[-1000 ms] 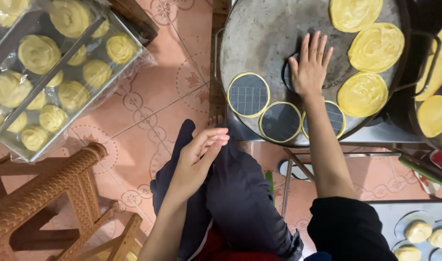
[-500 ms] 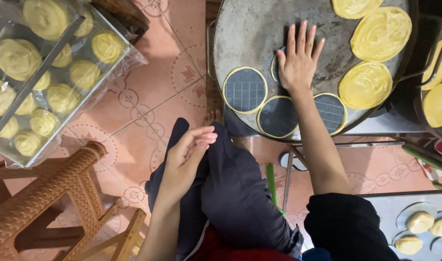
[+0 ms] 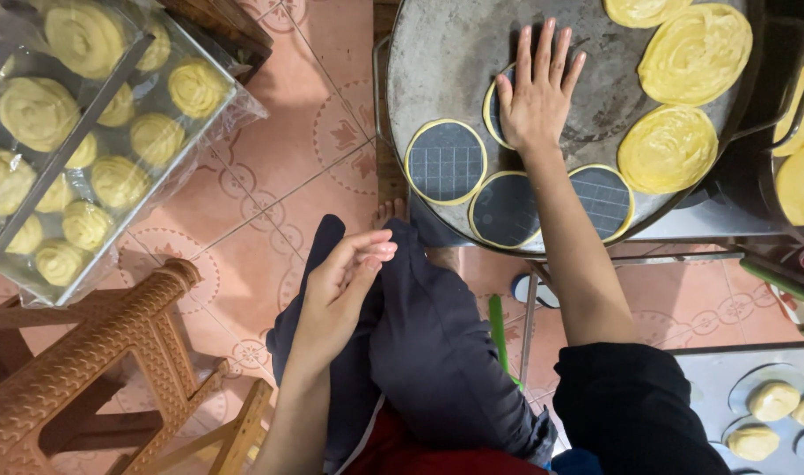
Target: Flattening and cooking roti dough on a large griddle.
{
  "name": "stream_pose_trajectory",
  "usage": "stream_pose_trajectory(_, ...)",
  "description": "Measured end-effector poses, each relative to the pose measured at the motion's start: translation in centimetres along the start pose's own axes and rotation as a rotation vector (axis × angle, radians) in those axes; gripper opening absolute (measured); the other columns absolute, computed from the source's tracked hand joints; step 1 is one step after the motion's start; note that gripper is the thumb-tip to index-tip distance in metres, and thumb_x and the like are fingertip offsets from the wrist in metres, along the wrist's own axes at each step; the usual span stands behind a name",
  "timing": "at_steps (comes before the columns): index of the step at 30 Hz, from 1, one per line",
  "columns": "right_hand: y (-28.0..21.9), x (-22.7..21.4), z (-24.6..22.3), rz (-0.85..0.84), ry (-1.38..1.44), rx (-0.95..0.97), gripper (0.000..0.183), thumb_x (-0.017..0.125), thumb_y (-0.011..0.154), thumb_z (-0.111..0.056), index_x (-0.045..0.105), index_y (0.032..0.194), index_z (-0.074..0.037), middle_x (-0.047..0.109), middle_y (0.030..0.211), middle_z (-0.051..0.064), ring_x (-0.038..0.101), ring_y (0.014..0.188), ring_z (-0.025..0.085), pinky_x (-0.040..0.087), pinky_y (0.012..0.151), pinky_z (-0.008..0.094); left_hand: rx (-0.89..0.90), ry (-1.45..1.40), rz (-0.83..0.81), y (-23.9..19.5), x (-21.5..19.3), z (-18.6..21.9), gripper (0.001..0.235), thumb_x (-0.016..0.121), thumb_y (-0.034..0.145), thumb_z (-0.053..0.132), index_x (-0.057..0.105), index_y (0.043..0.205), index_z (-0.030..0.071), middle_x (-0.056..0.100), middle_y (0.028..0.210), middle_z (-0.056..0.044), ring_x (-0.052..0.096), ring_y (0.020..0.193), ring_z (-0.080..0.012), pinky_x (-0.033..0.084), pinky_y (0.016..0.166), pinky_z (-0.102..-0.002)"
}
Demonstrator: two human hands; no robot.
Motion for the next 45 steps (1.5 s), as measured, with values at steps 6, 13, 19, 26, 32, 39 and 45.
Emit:
stream_pose_trajectory(6,-2.1,-0.7,2.5,0.01,0.213,-0.098,0.07,0.037,0.117,-0.043,0.017,0.171,-0.005,0.004,0.176,0.022,-0.002,0.163,0.042,-0.002,0.13,0.062,0.045,-0.014,0.019,-0.5,-0.6,0.3,0.03,0.055,0.107,0.011,0.061,0.134,-0.001,0.071,0.12,-0.008,0.066,0.114,-0.0127,0.051,0.102,-0.026)
stream_pose_trajectory(13,-6.6,3.7,1.2,-0.087,0.084,-0.247,0.079,0.046,0.106,-0.053,0.023,0.166,-0.008,0.004,0.171,0.03,-0.001,0.155,0.056,0.009,0.124,0.068,0.039,0.0,0.027,-0.6,-0.6,-0.9,0.032,0.055,0.106,0.014,0.062,0.134,0.0,0.071,0.117,-0.009,0.065,0.109,-0.0126,0.051,0.094,-0.026)
stream_pose_trajectory(19,-6.4,4.3,0.9,-0.087,0.111,-0.216,0.08,0.047,0.104,-0.055,0.024,0.165,-0.008,0.005,0.169,0.031,0.001,0.153,0.058,0.011,0.121,0.068,0.078,0.057,0.075,-0.2,-1.4,-0.9,0.032,0.057,0.106,0.018,0.064,0.131,0.0,0.073,0.115,-0.009,0.069,0.108,-0.0135,0.052,0.096,-0.026)
stream_pose_trajectory(26,-4.8,3.4,2.4,-0.057,0.15,-0.21,0.059,0.053,0.107,-0.039,0.038,0.161,-0.019,0.019,0.169,0.024,0.016,0.153,0.053,0.021,0.122,0.061,0.081,0.063,0.055,-0.5,-1.2,-1.2,0.031,0.057,0.105,0.017,0.064,0.13,0.0,0.073,0.115,-0.01,0.068,0.107,-0.0145,0.052,0.093,-0.026)
stream_pose_trajectory(32,-4.1,-2.7,-0.5,0.008,0.013,-0.206,0.063,0.069,0.083,-0.005,0.06,0.143,-0.025,0.051,0.15,0.011,0.047,0.136,0.041,0.046,0.108,0.048,0.143,0.054,0.068,-0.6,-1.0,-0.9,0.03,0.057,0.105,0.017,0.065,0.128,0.0,0.073,0.116,-0.01,0.069,0.109,-0.0148,0.053,0.096,-0.026)
stream_pose_trajectory(39,0.2,-0.7,3.2,-0.187,0.142,-0.201,0.07,0.08,0.073,-0.01,0.064,0.139,-0.029,0.055,0.143,0.01,0.055,0.127,0.039,0.052,0.104,0.046,0.106,0.107,0.071,-0.3,-0.9,-0.8,0.029,0.059,0.104,0.018,0.066,0.127,0.002,0.075,0.115,-0.009,0.07,0.107,-0.0125,0.052,0.094,-0.025)
stream_pose_trajectory(45,-2.1,-3.8,-0.9,-0.045,0.128,-0.151,0.067,0.079,0.072,-0.004,0.068,0.134,-0.024,0.058,0.138,0.016,0.054,0.127,0.04,0.05,0.101,0.047,0.127,0.133,0.086,-0.5,-0.9,-0.6,0.027,0.06,0.104,0.017,0.068,0.125,0.003,0.076,0.11,-0.009,0.071,0.104,-0.012,0.054,0.089,-0.024)
Point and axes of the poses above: each hand's wrist, its own y-axis towards the middle knuckle, its own x-axis out of the palm, z = x × y, the point moved 8 cm from there along y, towards the middle knuckle
